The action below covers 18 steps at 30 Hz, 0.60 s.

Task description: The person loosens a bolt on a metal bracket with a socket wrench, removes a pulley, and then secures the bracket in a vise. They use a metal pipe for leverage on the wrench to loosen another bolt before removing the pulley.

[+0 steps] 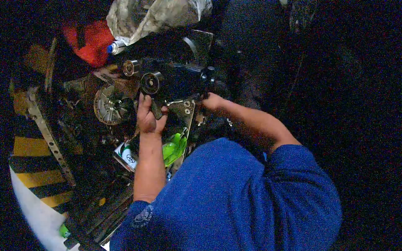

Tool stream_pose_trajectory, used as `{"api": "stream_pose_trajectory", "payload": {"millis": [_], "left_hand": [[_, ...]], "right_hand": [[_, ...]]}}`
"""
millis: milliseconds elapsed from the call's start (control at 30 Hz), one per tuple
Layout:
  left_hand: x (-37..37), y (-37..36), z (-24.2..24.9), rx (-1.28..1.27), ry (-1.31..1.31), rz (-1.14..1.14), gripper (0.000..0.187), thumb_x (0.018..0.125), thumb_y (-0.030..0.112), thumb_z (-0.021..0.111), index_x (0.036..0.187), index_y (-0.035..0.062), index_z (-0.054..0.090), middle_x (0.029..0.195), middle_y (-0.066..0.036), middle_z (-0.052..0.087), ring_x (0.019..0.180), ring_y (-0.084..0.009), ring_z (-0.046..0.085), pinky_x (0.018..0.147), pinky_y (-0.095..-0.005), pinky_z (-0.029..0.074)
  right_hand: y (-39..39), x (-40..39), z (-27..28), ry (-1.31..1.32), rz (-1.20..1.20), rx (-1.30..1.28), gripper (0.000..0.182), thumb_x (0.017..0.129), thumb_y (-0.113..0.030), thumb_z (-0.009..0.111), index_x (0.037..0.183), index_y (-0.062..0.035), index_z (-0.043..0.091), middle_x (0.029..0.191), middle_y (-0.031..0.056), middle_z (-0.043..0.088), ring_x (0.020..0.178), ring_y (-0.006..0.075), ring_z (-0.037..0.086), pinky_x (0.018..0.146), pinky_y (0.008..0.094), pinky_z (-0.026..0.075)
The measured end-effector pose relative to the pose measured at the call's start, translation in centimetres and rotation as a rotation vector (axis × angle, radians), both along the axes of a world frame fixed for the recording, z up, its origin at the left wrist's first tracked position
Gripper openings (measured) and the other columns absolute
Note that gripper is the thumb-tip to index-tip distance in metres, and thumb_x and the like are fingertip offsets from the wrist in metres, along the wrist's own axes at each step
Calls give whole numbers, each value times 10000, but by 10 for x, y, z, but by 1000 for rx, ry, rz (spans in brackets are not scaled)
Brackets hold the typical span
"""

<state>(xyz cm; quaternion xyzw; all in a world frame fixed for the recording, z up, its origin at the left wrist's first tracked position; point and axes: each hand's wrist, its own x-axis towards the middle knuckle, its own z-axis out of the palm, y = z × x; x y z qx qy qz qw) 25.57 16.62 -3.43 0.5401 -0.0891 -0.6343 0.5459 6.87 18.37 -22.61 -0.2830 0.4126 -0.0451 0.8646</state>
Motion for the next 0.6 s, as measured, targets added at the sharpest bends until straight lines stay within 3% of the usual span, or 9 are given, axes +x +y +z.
{"api": "stream_pose_trajectory", "payload": {"millis": [100,167,233,267,300,367,400,533,600], "left_hand": [[-7,-11,13,-43,-270,-87,500,886,209,595,1346,120,420,1185,-44,559,992,-184,561,734,-355,510],[5,-18,20,169,-450,-195,656,844,247,667,1398,109,344,1255,-73,516,1057,-212,551,830,-359,495],[3,-19,36,-97,-1204,-366,870,753,259,754,1432,60,247,1323,-151,443,1200,-286,450,995,-386,378],[-8,-35,53,-282,-1586,-561,843,696,208,761,1402,70,321,1324,-199,427,1194,-346,452,983,-416,395],[-12,-46,60,-283,-1590,-588,843,696,208,761,1402,70,321,1324,-199,427,1194,-346,452,983,-416,395],[-15,-65,65,-482,-1844,-1043,776,650,130,731,1355,90,409,1284,-215,451,1161,-392,467,968,-442,411],[-16,-71,64,-479,-1807,-1123,699,625,107,716,1284,87,482,1218,-218,494,1106,-405,497,944,-441,428],[-26,-79,61,-374,-1792,-1115,550,656,139,713,1164,45,527,1114,-205,559,1001,-378,566,861,-414,470],[-35,-80,60,-224,-1812,-1104,546,659,153,719,1155,33,526,1102,-205,564,990,-381,567,846,-416,472]], "right_hand": [[2,3,-7,49,-39,31,167,848,-178,623,947,-48,653,790,41,614,674,157,564,576,321,474],[-7,-2,-3,137,175,-157,157,837,-198,633,906,-61,671,743,24,614,644,141,537,548,320,437],[-8,-5,-4,82,176,-160,166,828,-216,645,889,-66,677,729,21,618,648,142,539,556,334,435],[-6,-4,-9,33,193,-171,175,819,-234,656,872,-70,683,714,18,622,652,143,541,564,348,433],[-4,-2,-14,22,175,-158,175,819,-234,656,872,-70,683,714,18,622,652,143,541,564,348,433],[-2,3,-30,108,331,-350,251,823,-311,635,875,-70,678,721,79,636,656,191,566,612,366,447],[2,6,-36,151,410,-445,289,825,-350,624,876,-70,675,725,110,643,658,214,579,635,376,454],[3,5,-43,110,439,-574,301,839,-361,587,888,-76,673,764,152,652,696,267,610,654,399,463],[9,7,-55,-58,473,-846,286,847,-342,563,884,-82,674,799,162,661,726,299,622,672,426,464]]}}
